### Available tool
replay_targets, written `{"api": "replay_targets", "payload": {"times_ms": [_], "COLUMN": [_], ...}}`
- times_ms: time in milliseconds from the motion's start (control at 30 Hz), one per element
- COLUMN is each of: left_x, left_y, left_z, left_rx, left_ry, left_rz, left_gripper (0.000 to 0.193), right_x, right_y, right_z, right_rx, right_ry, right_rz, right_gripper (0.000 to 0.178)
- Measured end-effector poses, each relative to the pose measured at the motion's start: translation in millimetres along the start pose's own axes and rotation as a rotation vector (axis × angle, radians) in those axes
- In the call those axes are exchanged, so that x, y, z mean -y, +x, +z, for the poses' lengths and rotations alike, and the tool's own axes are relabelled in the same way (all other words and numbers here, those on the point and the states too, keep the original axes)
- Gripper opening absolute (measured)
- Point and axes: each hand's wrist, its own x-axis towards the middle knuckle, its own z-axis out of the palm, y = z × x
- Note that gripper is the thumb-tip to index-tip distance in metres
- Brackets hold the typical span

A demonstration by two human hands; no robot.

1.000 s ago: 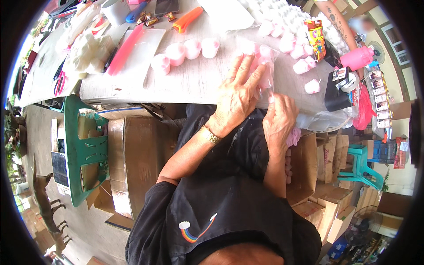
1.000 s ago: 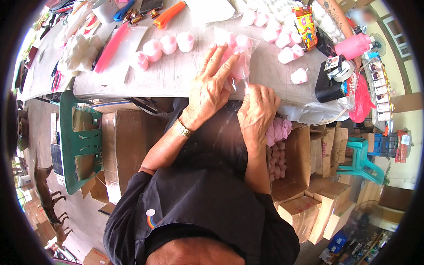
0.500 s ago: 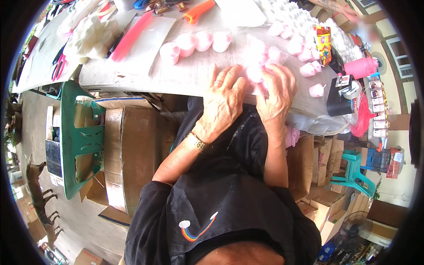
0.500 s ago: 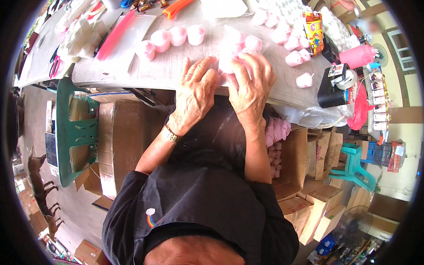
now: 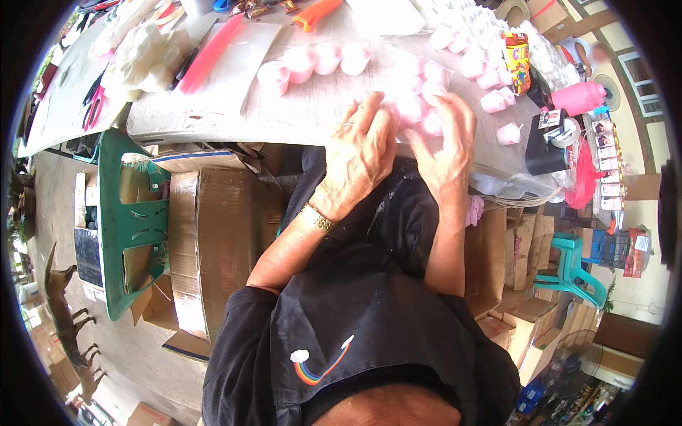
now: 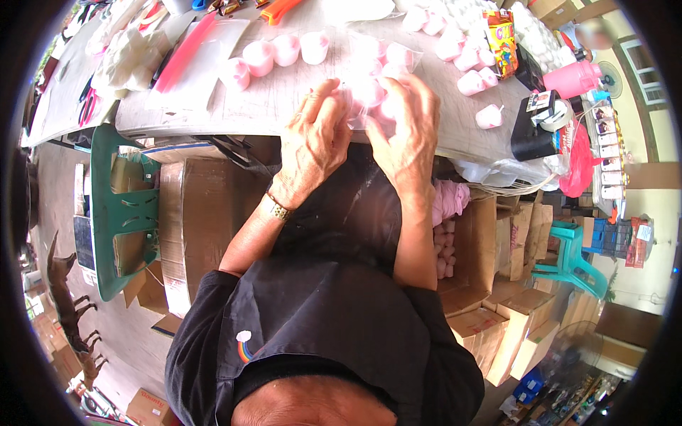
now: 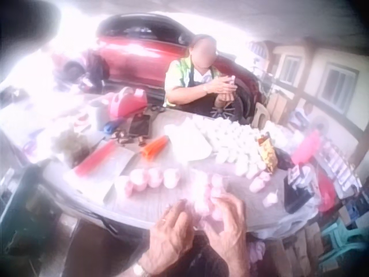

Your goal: The person repeatedly picks up small pink cotton candy pieces and places them into clear plastic bags on a table. The person seals each bag and sets it aside, continuing the process with additional pieces.

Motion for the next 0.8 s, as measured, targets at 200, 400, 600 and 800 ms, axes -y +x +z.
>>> {"api": "replay_targets", "payload": {"times_ms": [200,400,600,800], "left_x": [-5,4,17,33], "left_y": [6,-3,-14,-3], "left_z": [0,-6,-18,-16], "left_rx": [-0.064,-0.006,0.171,0.151], "left_ry": [0.046,-0.061,0.089,0.242], "left_rz": [0.072,0.187,0.41,0.52], "left_gripper": [0.049,0.058,0.059,0.031], "right_x": [-12,-18,-21,-31], "right_y": [-32,-51,-51,-41], "right_z": [-16,-12,-26,-28], "right_rx": [-0.076,-0.152,0.021,-0.071], "right_ry": [-0.101,-0.001,-0.368,-0.389], "right_rz": [0.062,-0.042,-0.215,-0.312], "right_gripper": [0.046,0.037,0.026,0.019]}}
